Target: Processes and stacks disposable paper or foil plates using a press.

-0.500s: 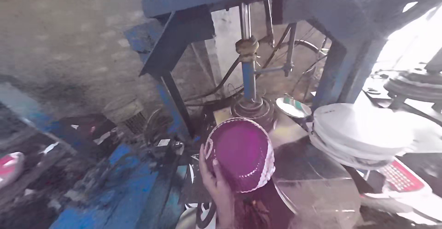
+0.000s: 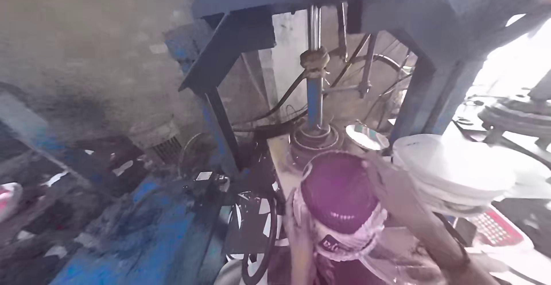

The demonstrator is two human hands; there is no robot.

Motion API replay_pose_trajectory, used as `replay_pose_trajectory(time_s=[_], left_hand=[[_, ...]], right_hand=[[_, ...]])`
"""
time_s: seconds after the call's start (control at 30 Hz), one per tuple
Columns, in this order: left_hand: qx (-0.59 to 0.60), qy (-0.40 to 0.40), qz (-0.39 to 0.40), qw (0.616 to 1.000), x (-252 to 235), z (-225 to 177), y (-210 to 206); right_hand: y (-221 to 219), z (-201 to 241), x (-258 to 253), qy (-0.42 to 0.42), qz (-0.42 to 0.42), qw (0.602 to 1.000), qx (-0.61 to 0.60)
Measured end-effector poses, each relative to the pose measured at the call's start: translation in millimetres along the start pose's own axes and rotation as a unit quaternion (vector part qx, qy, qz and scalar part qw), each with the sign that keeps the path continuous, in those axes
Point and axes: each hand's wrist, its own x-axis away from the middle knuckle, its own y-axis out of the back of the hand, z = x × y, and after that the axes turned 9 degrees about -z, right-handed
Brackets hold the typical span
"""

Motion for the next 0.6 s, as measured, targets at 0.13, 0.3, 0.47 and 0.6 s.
replay_pose_trajectory(time_s=[0.13, 0.3, 0.47, 0.6], left_hand=[[0.022, 0.073, -0.021, 0.997, 3, -8, 3], [0.184, 0.182, -0.032, 0.965, -1, -32, -6], [0.143, -0.026, -0.013, 0.989, -3, -27, -24], [0.055, -0.149, -0.066, 0.985, -4, -17, -23]], right_hand=[[34, -12, -14, -0.043, -0.228, 0.969, 0.081], [37, -8, -4, 0.044, -0.201, 0.979, -0.003], [26, 6, 10, -0.128, 0.062, 0.940, -0.311], [28, -10, 9, -0.081, 0.179, 0.930, -0.311]])
